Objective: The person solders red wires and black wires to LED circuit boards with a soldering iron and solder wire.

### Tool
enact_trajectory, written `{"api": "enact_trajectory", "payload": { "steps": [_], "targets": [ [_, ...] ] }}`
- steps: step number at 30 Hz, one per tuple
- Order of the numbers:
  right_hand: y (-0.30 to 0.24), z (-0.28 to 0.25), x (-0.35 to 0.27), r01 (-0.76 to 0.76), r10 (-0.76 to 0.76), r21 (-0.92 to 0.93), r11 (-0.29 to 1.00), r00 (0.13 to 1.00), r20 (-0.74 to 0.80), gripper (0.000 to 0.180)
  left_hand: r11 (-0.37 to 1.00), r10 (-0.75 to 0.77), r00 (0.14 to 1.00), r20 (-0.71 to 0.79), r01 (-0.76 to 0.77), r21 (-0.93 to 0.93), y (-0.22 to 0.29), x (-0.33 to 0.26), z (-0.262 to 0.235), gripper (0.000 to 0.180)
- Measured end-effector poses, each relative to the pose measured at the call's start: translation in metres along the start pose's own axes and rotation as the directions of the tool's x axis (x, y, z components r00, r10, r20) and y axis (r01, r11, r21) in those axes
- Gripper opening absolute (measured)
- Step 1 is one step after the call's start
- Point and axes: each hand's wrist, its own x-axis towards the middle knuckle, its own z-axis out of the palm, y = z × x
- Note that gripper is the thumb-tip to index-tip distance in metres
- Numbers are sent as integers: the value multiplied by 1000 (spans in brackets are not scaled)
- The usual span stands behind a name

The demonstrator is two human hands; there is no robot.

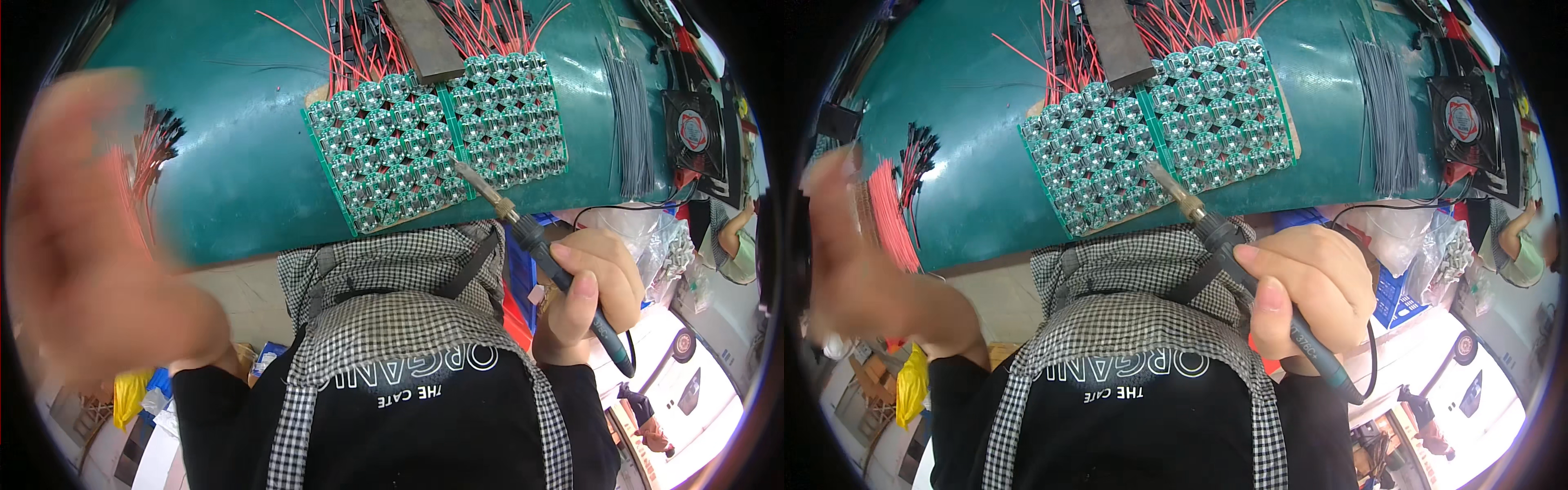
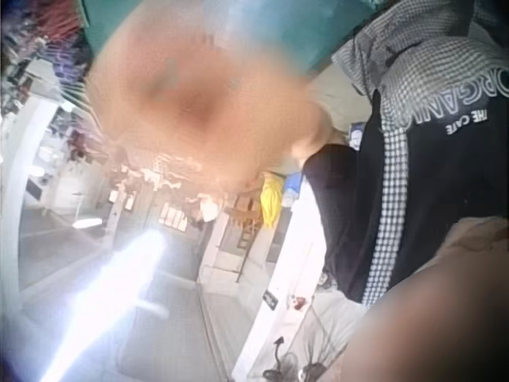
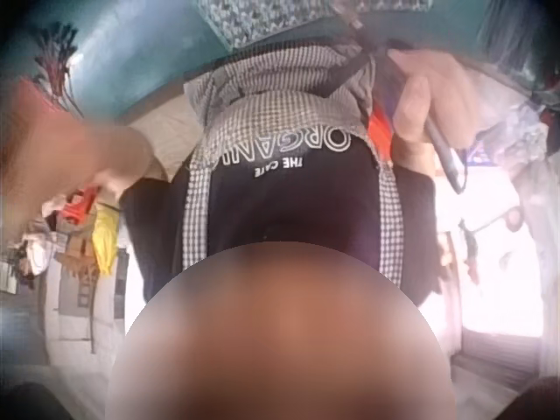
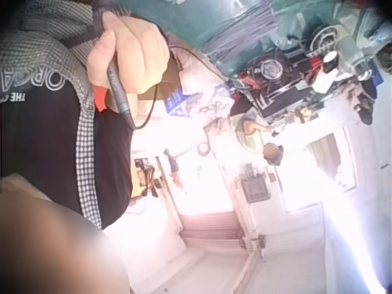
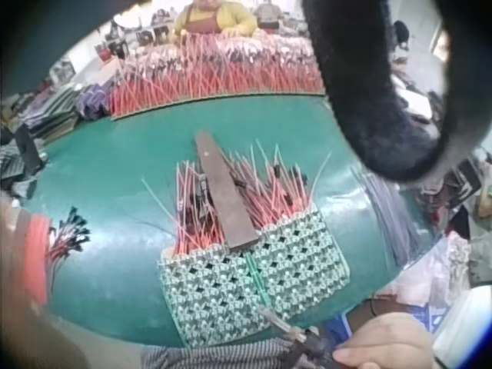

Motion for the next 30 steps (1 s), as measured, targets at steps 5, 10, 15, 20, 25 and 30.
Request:
{"api": "enact_trajectory", "payload": {
  "steps": [5, 10, 15, 20, 25, 30],
  "targets": [
    [-1, -6, 9, -15, 14, 6, 1000, 999, 51, 15, 977, 212, 792, 573, -170, -127, -2, -68, 34, 20],
    [3, -5, 12, -1, 1, 0, 1000, 995, 96, 13, 976, 218, 830, 514, -196, -96, -7, -88, 50, 19],
    [4, -6, 13, 15, -8, -39, 999, 987, 161, 11, 972, 231, 831, 507, -214, -93, -11, -90, 52, 19],
    [4, -4, 16, 34, -25, -46, 998, 983, 184, 12, 973, 226, 834, 504, -215, -81, -11, -91, 53, 18],
    [5, -7, 20, 81, -71, -25, 996, 963, 260, 15, 976, 213, 828, 518, -200, -82, -11, -90, 53, 19],
    [-2, -4, 22, 116, -85, -94, 989, 955, 284, 14, 977, 210, 832, 513, -201, -74, -10, -91, 54, 19]
  ]
}}
